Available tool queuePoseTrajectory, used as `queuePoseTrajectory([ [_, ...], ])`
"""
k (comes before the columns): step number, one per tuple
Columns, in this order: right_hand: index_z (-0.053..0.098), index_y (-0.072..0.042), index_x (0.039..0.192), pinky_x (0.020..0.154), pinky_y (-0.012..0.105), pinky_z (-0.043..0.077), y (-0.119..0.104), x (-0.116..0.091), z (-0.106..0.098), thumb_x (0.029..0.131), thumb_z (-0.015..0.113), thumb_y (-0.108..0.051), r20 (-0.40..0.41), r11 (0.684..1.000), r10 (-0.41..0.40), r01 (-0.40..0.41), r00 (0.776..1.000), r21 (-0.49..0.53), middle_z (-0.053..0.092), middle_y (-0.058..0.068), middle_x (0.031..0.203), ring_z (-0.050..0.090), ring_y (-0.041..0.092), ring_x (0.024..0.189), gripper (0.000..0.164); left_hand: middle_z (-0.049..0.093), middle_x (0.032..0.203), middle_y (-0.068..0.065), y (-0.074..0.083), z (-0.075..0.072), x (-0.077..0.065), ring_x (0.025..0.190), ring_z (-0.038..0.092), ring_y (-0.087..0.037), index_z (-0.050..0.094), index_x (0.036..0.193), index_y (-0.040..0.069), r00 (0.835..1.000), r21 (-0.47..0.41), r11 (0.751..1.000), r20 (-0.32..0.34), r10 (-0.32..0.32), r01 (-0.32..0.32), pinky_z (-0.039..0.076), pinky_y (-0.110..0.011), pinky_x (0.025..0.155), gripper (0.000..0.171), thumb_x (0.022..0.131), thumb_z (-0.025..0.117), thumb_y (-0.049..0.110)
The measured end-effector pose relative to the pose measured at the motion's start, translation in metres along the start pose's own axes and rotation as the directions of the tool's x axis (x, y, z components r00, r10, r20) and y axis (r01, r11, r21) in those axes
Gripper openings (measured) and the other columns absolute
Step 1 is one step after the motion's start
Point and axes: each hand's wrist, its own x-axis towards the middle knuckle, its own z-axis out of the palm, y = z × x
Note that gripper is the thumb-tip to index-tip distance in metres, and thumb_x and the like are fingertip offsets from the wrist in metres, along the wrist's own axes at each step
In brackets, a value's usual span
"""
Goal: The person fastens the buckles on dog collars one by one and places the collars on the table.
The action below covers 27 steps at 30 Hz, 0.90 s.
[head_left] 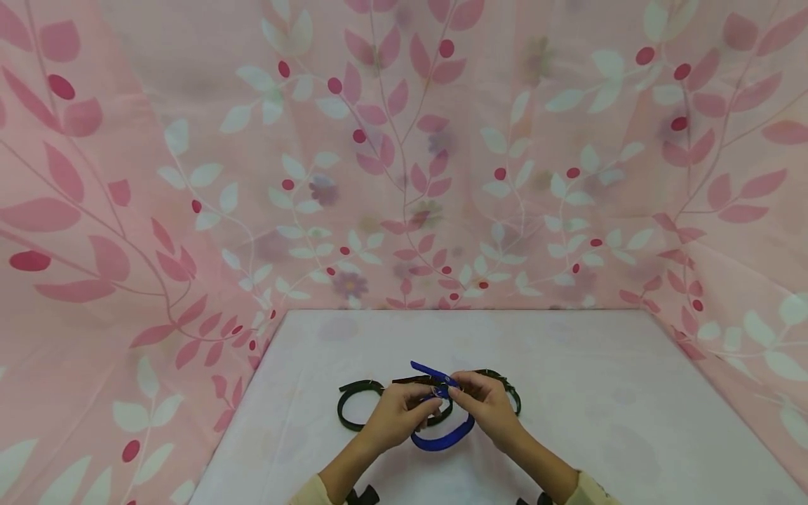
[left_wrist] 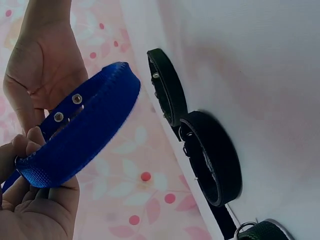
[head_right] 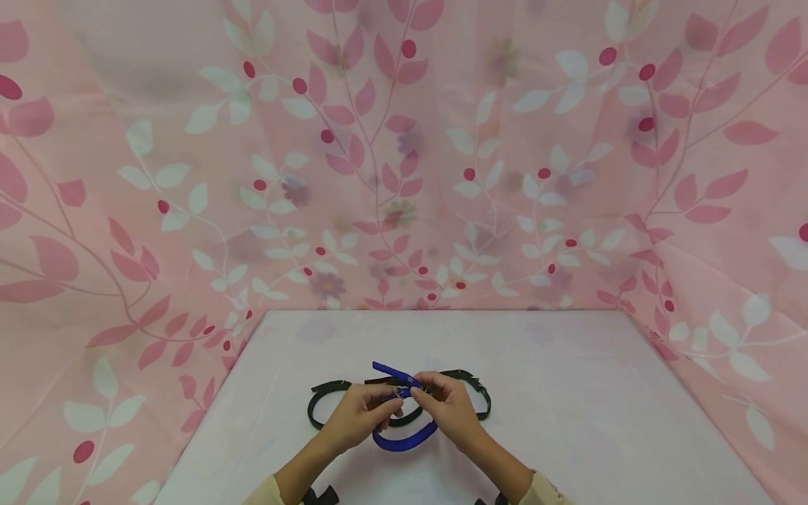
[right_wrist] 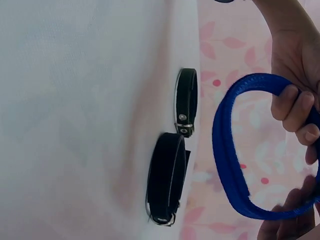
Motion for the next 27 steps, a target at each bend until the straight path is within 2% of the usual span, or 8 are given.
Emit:
queuePoseTrajectory([
  [2, 0.072, -0.002, 0.106, 0.07, 0.024, 0.051, 0.0009, 0.0004, -0.0016, 0.091, 0.071, -0.014, -0.027, 0.997, -0.035, 0.033, 0.999, -0.075, 0.067, 0.011, 0.094, 0.058, 0.008, 0.083, 0.019, 0.07, 0.078, -0.014, -0.0003, 0.0008, -0.0005, 0.056, 0.054, -0.001, 0.074, 0.097, 0.011, 1.0, 0.012, 1.0, 0.008, -0.004, 0.004, 0.049, -0.018, 0.052, 0.019, 0.096, 0.065, 0.028],
  [5, 0.075, -0.008, 0.102, 0.065, 0.024, 0.049, 0.0015, 0.0002, -0.0038, 0.088, 0.074, -0.014, -0.05, 0.989, -0.063, 0.056, 0.997, -0.139, 0.066, 0.007, 0.093, 0.056, 0.008, 0.081, 0.015, 0.07, 0.077, -0.012, -0.0013, 0.002, -0.0009, 0.056, 0.054, -0.001, 0.074, 0.095, 0.01, 1.0, 0.007, 1.0, 0.025, -0.018, 0.018, 0.049, -0.018, 0.052, 0.019, 0.096, 0.065, 0.027],
  [10, 0.076, -0.011, 0.1, 0.06, 0.024, 0.046, 0.0022, -0.0004, -0.0056, 0.087, 0.075, -0.015, -0.03, 0.984, -0.078, 0.072, 0.996, -0.166, 0.065, 0.005, 0.089, 0.052, 0.009, 0.075, 0.013, 0.068, 0.072, 0.0, -0.0027, 0.0043, -0.0011, 0.055, 0.054, 0.0, 0.073, 0.091, 0.008, 0.997, 0.001, 0.999, 0.069, -0.034, 0.034, 0.049, -0.017, 0.051, 0.019, 0.097, 0.065, 0.025],
  [15, 0.075, -0.015, 0.098, 0.066, 0.025, 0.049, 0.0035, -0.0002, -0.0057, 0.089, 0.074, -0.017, -0.014, 0.983, -0.082, 0.078, 0.997, -0.167, 0.065, 0.003, 0.091, 0.056, 0.009, 0.08, 0.01, 0.067, 0.071, 0.002, -0.0042, 0.0049, -0.001, 0.055, 0.053, -0.001, 0.073, 0.089, 0.008, 0.996, 0.006, 1.0, 0.079, -0.029, 0.029, 0.049, -0.018, 0.05, 0.019, 0.097, 0.064, 0.023],
  [22, 0.074, -0.009, 0.101, 0.07, 0.027, 0.052, 0.0013, 0.0004, -0.0027, 0.09, 0.072, -0.012, 0.0, 0.983, -0.113, 0.112, 0.994, -0.147, 0.066, 0.009, 0.09, 0.058, 0.009, 0.082, 0.012, 0.067, 0.07, 0.004, -0.0047, 0.0052, -0.0024, 0.054, 0.053, -0.001, 0.073, 0.089, 0.01, 0.996, 0.004, 0.999, 0.084, -0.04, 0.04, 0.049, -0.018, 0.05, 0.02, 0.097, 0.064, 0.025],
  [24, 0.073, -0.007, 0.101, 0.066, 0.025, 0.052, -0.0002, 0.0005, -0.0014, 0.089, 0.073, -0.012, -0.017, 0.982, -0.109, 0.105, 0.994, -0.155, 0.067, 0.007, 0.089, 0.057, 0.008, 0.078, 0.013, 0.067, 0.07, 0.004, -0.004, 0.0057, -0.003, 0.054, 0.053, -0.001, 0.073, 0.09, 0.01, 0.995, 0.004, 0.999, 0.087, -0.041, 0.041, 0.048, -0.017, 0.05, 0.02, 0.097, 0.064, 0.026],
  [27, 0.072, -0.005, 0.101, 0.055, 0.021, 0.045, -0.0006, -0.0001, 0.0002, 0.088, 0.073, -0.008, -0.035, 0.97, -0.145, 0.135, 0.989, -0.203, 0.066, 0.004, 0.086, 0.049, 0.005, 0.066, 0.013, 0.067, 0.069, 0.004, -0.0029, 0.0065, -0.0043, 0.053, 0.053, -0.001, 0.073, 0.09, 0.009, 0.993, -0.004, 0.998, 0.103, -0.056, 0.057, 0.046, -0.016, 0.048, 0.02, 0.097, 0.064, 0.025],
])
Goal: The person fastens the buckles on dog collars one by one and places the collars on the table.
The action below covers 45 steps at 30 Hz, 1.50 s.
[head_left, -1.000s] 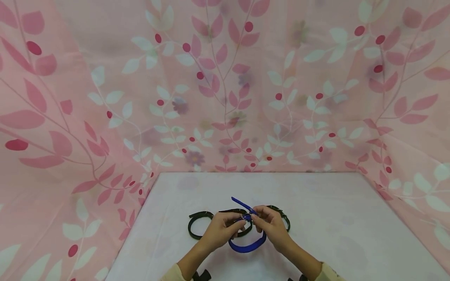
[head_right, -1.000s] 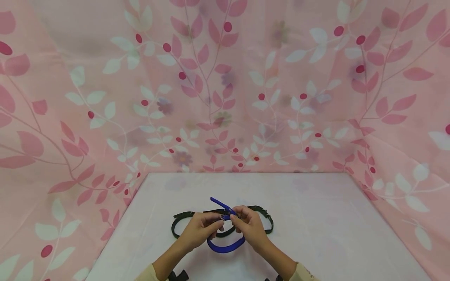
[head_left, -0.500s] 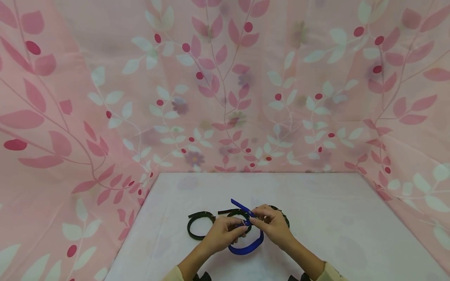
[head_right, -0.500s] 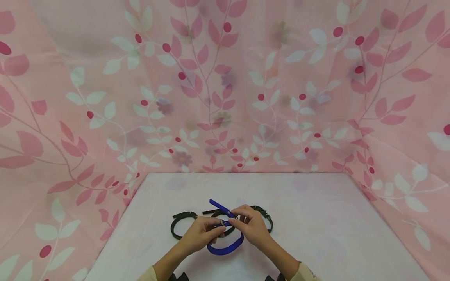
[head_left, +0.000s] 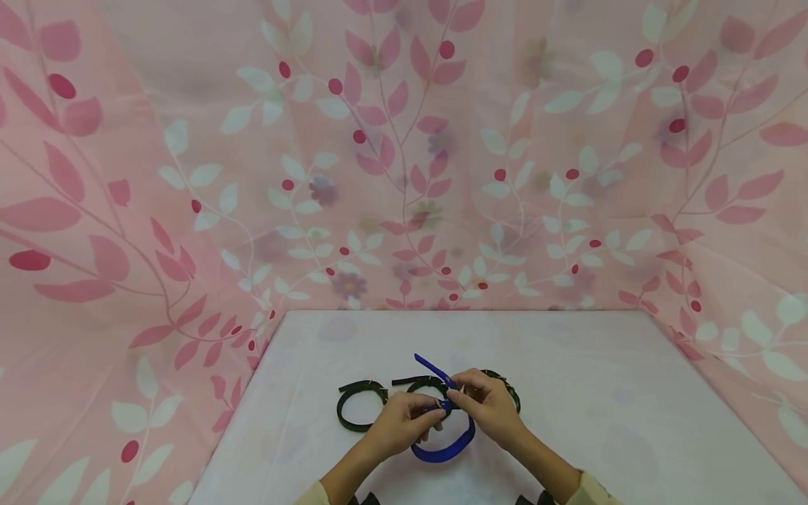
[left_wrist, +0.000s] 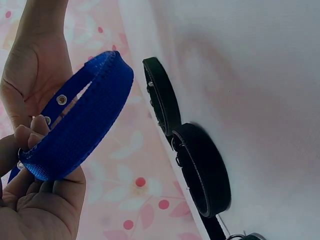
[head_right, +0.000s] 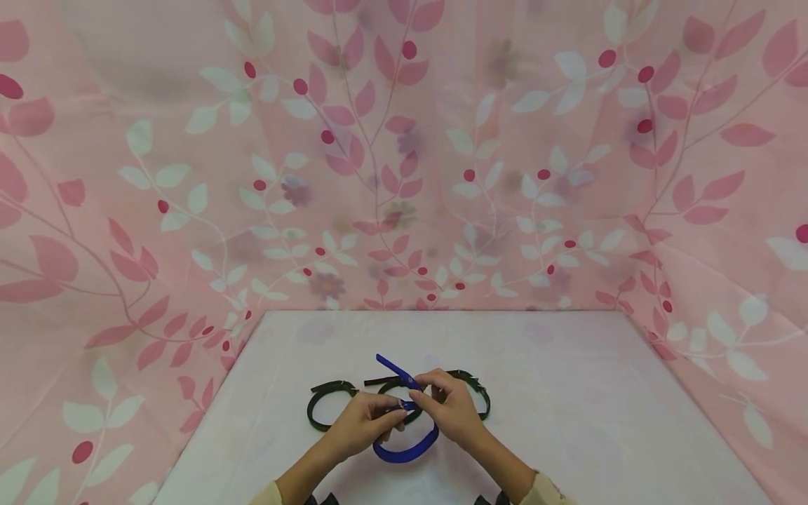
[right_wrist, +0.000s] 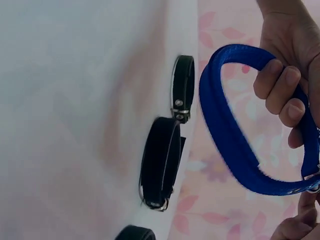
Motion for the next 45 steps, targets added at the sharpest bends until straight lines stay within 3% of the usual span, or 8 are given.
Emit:
queuePoseTrajectory([
  [4, 0.068, 0.0, 0.101, 0.044, 0.02, 0.035, 0.0009, -0.0013, 0.0011, 0.088, 0.07, 0.002, 0.012, 0.997, -0.076, 0.076, 0.997, -0.035, 0.058, 0.007, 0.075, 0.038, 0.006, 0.054, 0.014, 0.068, 0.069, 0.002, 0.0001, 0.0017, -0.0022, 0.052, 0.053, -0.001, 0.073, 0.09, 0.009, 1.0, 0.015, 1.0, 0.017, -0.016, 0.015, 0.044, -0.015, 0.047, 0.02, 0.097, 0.064, 0.025],
  [7, 0.066, 0.003, 0.102, 0.045, 0.02, 0.037, 0.0022, -0.001, 0.0014, 0.089, 0.067, 0.004, 0.022, 0.998, -0.055, 0.056, 0.998, -0.019, 0.055, 0.01, 0.071, 0.041, 0.007, 0.055, 0.013, 0.07, 0.072, -0.005, -0.0006, 0.0023, -0.0035, 0.052, 0.053, -0.001, 0.073, 0.091, 0.009, 1.0, 0.019, 1.0, -0.006, -0.015, 0.015, 0.045, -0.016, 0.048, 0.018, 0.097, 0.064, 0.023],
  [12, 0.067, -0.003, 0.104, 0.061, 0.022, 0.049, 0.0028, -0.0009, 0.0003, 0.094, 0.066, -0.009, -0.005, 0.998, 0.062, -0.063, 0.998, -0.018, 0.065, 0.006, 0.086, 0.055, 0.009, 0.073, 0.012, 0.07, 0.079, -0.02, -0.0045, 0.0039, -0.0029, 0.055, 0.053, -0.003, 0.071, 0.093, 0.005, 0.999, -0.017, 0.999, -0.023, -0.041, 0.04, 0.045, -0.016, 0.05, 0.016, 0.098, 0.062, 0.018],
  [17, 0.054, -0.001, 0.114, 0.077, 0.026, 0.054, 0.0003, -0.0007, 0.0004, 0.103, 0.053, -0.017, 0.069, 0.99, 0.103, -0.109, 0.992, 0.091, 0.065, 0.014, 0.099, 0.062, 0.016, 0.087, 0.019, 0.07, 0.081, -0.018, -0.0057, 0.0048, -0.0006, 0.056, 0.053, -0.005, 0.069, 0.101, 0.002, 0.997, -0.071, 0.994, -0.02, -0.081, 0.079, 0.045, -0.016, 0.051, 0.018, 0.098, 0.062, 0.019],
  [23, 0.042, 0.002, 0.118, 0.053, 0.026, 0.053, 0.0016, -0.0026, 0.0019, 0.106, 0.046, -0.02, 0.158, 0.956, 0.147, -0.182, 0.976, 0.23, 0.061, 0.018, 0.093, 0.06, 0.013, 0.062, 0.026, 0.067, 0.076, -0.011, -0.0035, 0.0056, -0.0014, 0.052, 0.049, -0.004, 0.07, 0.102, 0.003, 0.996, -0.115, 0.991, -0.049, -0.071, 0.065, 0.041, -0.017, 0.047, 0.021, 0.097, 0.063, 0.023],
  [30, 0.061, 0.009, 0.102, 0.046, 0.015, 0.037, 0.001, -0.0035, 0.0028, 0.097, 0.064, -0.017, 0.107, 0.924, 0.223, -0.245, 0.969, 0.294, 0.056, 0.0, 0.075, 0.043, 0.002, 0.05, 0.027, 0.061, 0.073, -0.001, -0.0031, 0.0061, 0.0005, 0.059, 0.046, 0.0, 0.071, 0.093, 0.01, 0.995, 0.0, 0.999, -0.094, 0.035, -0.035, 0.039, -0.016, 0.052, 0.022, 0.097, 0.063, 0.03],
  [37, 0.065, 0.008, 0.106, 0.053, 0.02, 0.049, 0.0006, -0.0012, -0.0016, 0.094, 0.066, -0.01, 0.103, 0.925, 0.167, -0.192, 0.981, 0.327, 0.063, 0.01, 0.086, 0.054, 0.005, 0.062, 0.022, 0.067, 0.084, -0.009, -0.0022, 0.0024, 0.0007, 0.067, 0.057, -0.007, 0.073, 0.102, 0.014, 0.988, -0.07, 0.997, -0.152, 0.007, -0.018, 0.049, -0.02, 0.058, 0.016, 0.096, 0.065, 0.026],
  [45, 0.073, -0.003, 0.108, 0.071, 0.027, 0.057, -0.0043, 0.0031, -0.0009, 0.092, 0.071, -0.014, -0.061, 0.97, 0.141, -0.125, 0.988, 0.209, 0.073, 0.012, 0.099, 0.067, 0.012, 0.081, 0.02, 0.068, 0.086, -0.008, 0.0005, 0.0037, 0.0045, 0.072, 0.058, -0.01, 0.073, 0.103, 0.016, 0.976, -0.009, 0.999, -0.215, 0.039, -0.042, 0.051, -0.021, 0.064, 0.018, 0.094, 0.068, 0.03],
])
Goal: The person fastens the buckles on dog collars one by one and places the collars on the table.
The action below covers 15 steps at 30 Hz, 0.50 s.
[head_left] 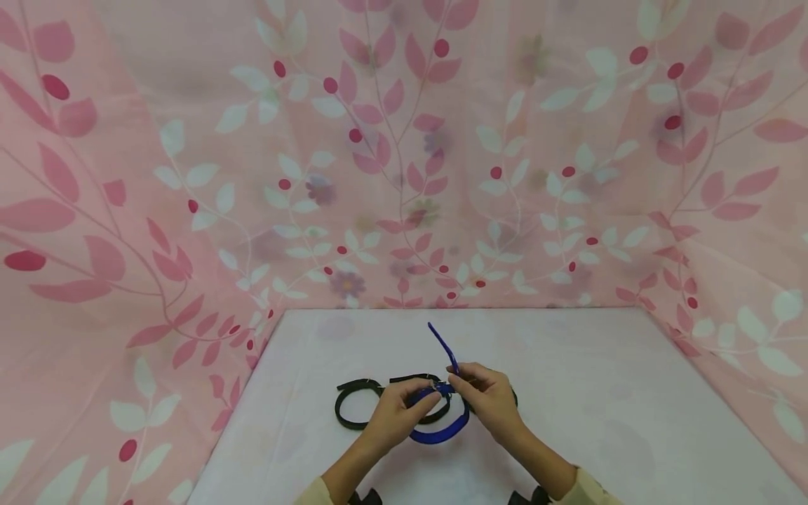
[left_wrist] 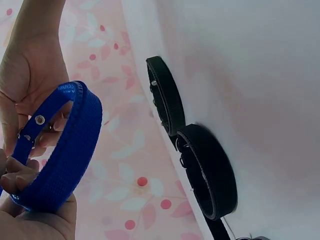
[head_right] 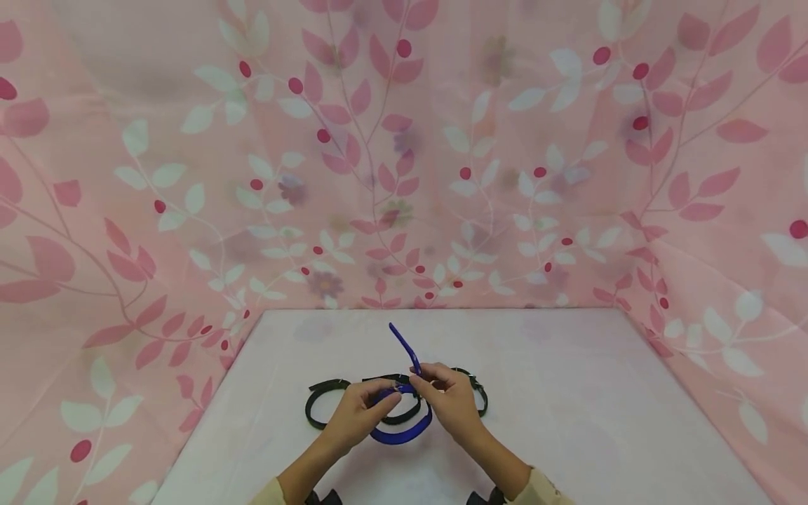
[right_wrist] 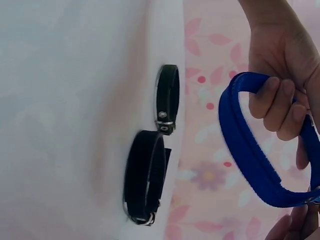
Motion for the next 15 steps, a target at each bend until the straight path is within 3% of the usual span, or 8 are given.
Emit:
queuePoseTrajectory([
  [6, 0.072, -0.002, 0.111, 0.074, 0.025, 0.056, 0.0011, 0.0023, 0.0037, 0.092, 0.068, -0.005, 0.075, 0.983, -0.175, 0.179, 0.982, -0.046, 0.072, 0.006, 0.097, 0.066, 0.008, 0.087, 0.02, 0.07, 0.086, -0.001, 0.0031, 0.0018, -0.0013, 0.07, 0.061, -0.007, 0.074, 0.106, 0.015, 0.997, 0.065, 0.996, -0.045, 0.059, -0.056, 0.053, -0.021, 0.062, 0.023, 0.095, 0.067, 0.034],
  [9, 0.074, -0.005, 0.108, 0.072, 0.026, 0.055, -0.0014, 0.0045, 0.0051, 0.09, 0.069, -0.002, 0.051, 0.965, -0.236, 0.24, 0.97, -0.103, 0.072, 0.003, 0.091, 0.064, 0.007, 0.083, 0.019, 0.073, 0.093, 0.0, 0.0027, 0.0029, 0.0004, 0.077, 0.064, -0.006, 0.075, 0.109, 0.015, 0.993, 0.104, 0.989, -0.05, 0.107, -0.101, 0.055, -0.021, 0.068, 0.025, 0.095, 0.066, 0.035],
  [15, 0.074, -0.005, 0.109, 0.064, 0.023, 0.052, -0.0037, 0.0045, 0.0091, 0.089, 0.069, 0.0, -0.026, 0.967, -0.211, 0.205, 0.977, -0.149, 0.071, 0.005, 0.089, 0.059, 0.005, 0.075, 0.021, 0.075, 0.1, -0.002, 0.0001, 0.0026, -0.0011, 0.084, 0.066, -0.005, 0.076, 0.109, 0.011, 0.992, 0.132, 0.985, -0.055, 0.118, -0.109, 0.056, -0.021, 0.072, 0.031, 0.095, 0.066, 0.036],
])
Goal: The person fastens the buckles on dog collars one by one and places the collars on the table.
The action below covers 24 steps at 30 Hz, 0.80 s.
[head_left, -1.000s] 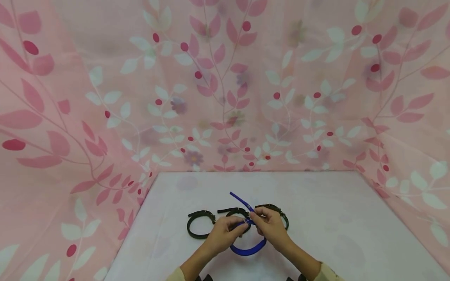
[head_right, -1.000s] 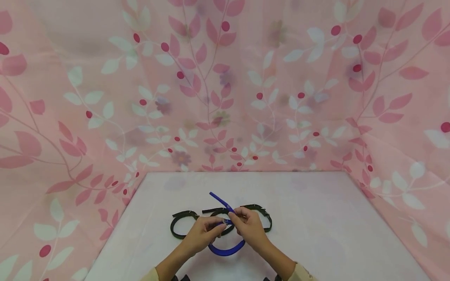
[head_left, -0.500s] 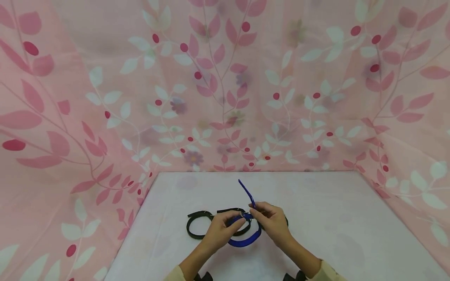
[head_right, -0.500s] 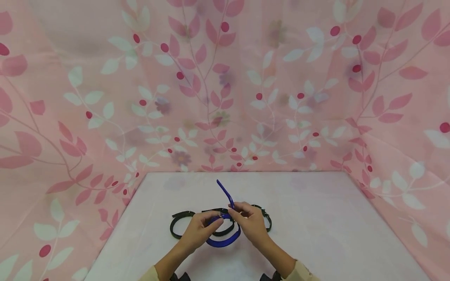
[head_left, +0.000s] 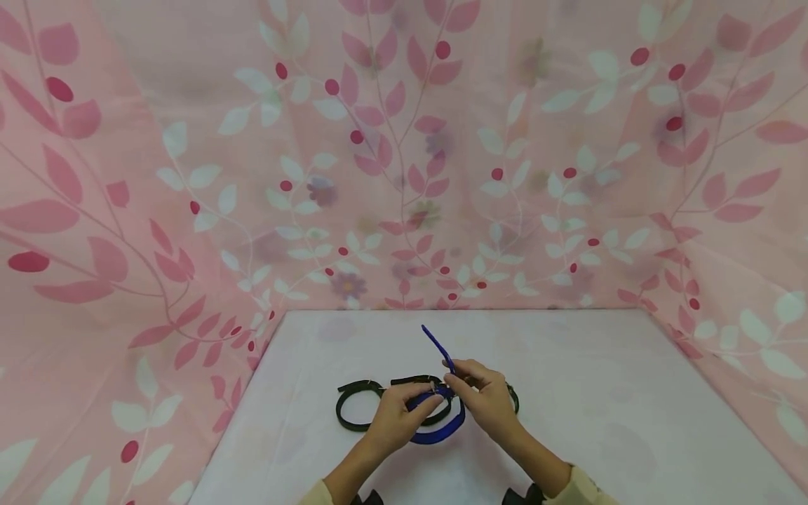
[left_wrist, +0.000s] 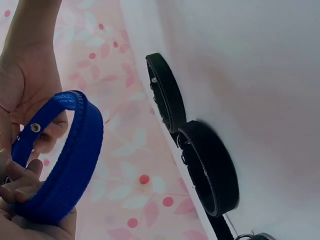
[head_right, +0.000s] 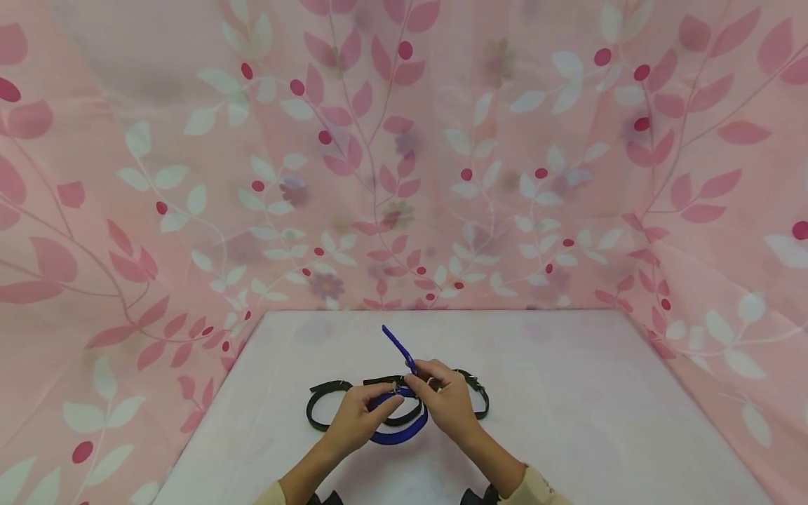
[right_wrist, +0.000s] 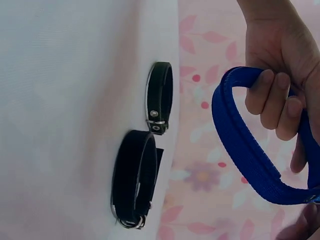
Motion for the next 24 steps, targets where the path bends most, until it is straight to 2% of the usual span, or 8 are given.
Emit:
queuePoseTrajectory([
  [3, 0.071, 0.001, 0.112, 0.056, 0.021, 0.049, 0.0, -0.002, 0.001, 0.09, 0.066, 0.004, -0.002, 0.999, -0.025, 0.025, 1.0, -0.025, 0.068, 0.01, 0.087, 0.054, 0.005, 0.07, 0.023, 0.075, 0.1, -0.002, -0.001, 0.0, -0.001, 0.085, 0.066, -0.005, 0.075, 0.109, 0.009, 1.0, 0.0, 1.0, 0.003, -0.001, 0.001, 0.055, -0.021, 0.073, 0.03, 0.095, 0.066, 0.035],
  [7, 0.068, -0.001, 0.118, 0.055, 0.021, 0.048, 0.0, -0.003, 0.0, 0.094, 0.062, 0.001, 0.008, 1.0, -0.02, 0.02, 1.0, -0.018, 0.066, 0.013, 0.083, 0.055, 0.007, 0.069, 0.024, 0.074, 0.103, 0.001, -0.001, 0.001, -0.002, 0.091, 0.067, -0.009, 0.074, 0.111, 0.01, 0.999, -0.097, 0.994, 0.018, -0.041, 0.042, 0.054, -0.022, 0.08, 0.026, 0.095, 0.067, 0.03],
  [10, 0.067, -0.007, 0.117, 0.06, 0.022, 0.051, -0.001, -0.003, -0.002, 0.098, 0.059, -0.005, 0.044, 1.0, 0.015, -0.016, 0.999, 0.022, 0.065, 0.012, 0.083, 0.058, 0.008, 0.072, 0.021, 0.074, 0.108, 0.001, 0.0, 0.0, -0.001, 0.1, 0.067, -0.013, 0.073, 0.114, 0.011, 0.996, -0.187, 0.979, 0.032, -0.079, 0.084, 0.052, -0.024, 0.087, 0.025, 0.094, 0.068, 0.026],
  [13, 0.065, -0.004, 0.112, 0.053, 0.022, 0.05, -0.004, -0.001, -0.005, 0.1, 0.056, -0.008, 0.084, 0.994, 0.035, -0.043, 0.996, 0.099, 0.065, 0.011, 0.085, 0.056, 0.007, 0.064, 0.015, 0.073, 0.112, -0.001, 0.002, -0.001, -0.001, 0.105, 0.066, -0.014, 0.073, 0.114, 0.013, 0.993, -0.247, 0.962, 0.038, -0.109, 0.115, 0.051, -0.026, 0.091, 0.023, 0.094, 0.068, 0.023],
  [16, 0.061, 0.002, 0.109, 0.041, 0.021, 0.042, -0.005, -0.001, -0.008, 0.102, 0.052, -0.009, 0.094, 0.979, 0.062, -0.079, 0.994, 0.19, 0.065, 0.011, 0.084, 0.046, 0.007, 0.05, 0.015, 0.074, 0.111, -0.003, 0.003, -0.003, -0.002, 0.103, 0.066, -0.012, 0.073, 0.114, 0.013, 0.991, -0.284, 0.949, 0.02, -0.136, 0.136, 0.051, -0.025, 0.09, 0.022, 0.094, 0.068, 0.021],
  [20, 0.06, 0.004, 0.111, 0.038, 0.023, 0.038, -0.007, 0.0, -0.009, 0.103, 0.051, -0.011, 0.089, 0.966, 0.094, -0.112, 0.992, 0.233, 0.064, 0.008, 0.082, 0.042, 0.01, 0.046, 0.019, 0.074, 0.109, -0.004, 0.002, -0.003, -0.001, 0.097, 0.064, -0.011, 0.072, 0.116, 0.008, 0.99, -0.279, 0.95, 0.026, -0.138, 0.14, 0.051, -0.023, 0.085, 0.026, 0.094, 0.068, 0.021],
  [24, 0.064, -0.001, 0.115, 0.042, 0.023, 0.039, -0.01, -0.002, -0.004, 0.104, 0.05, -0.012, 0.063, 0.98, 0.088, -0.098, 0.994, 0.174, 0.06, 0.008, 0.074, 0.043, 0.009, 0.051, 0.022, 0.073, 0.111, -0.002, 0.002, -0.002, -0.002, 0.097, 0.062, -0.015, 0.072, 0.117, 0.011, 0.99, -0.22, 0.966, 0.065, -0.128, 0.139, 0.051, -0.023, 0.084, 0.027, 0.095, 0.067, 0.026],
])
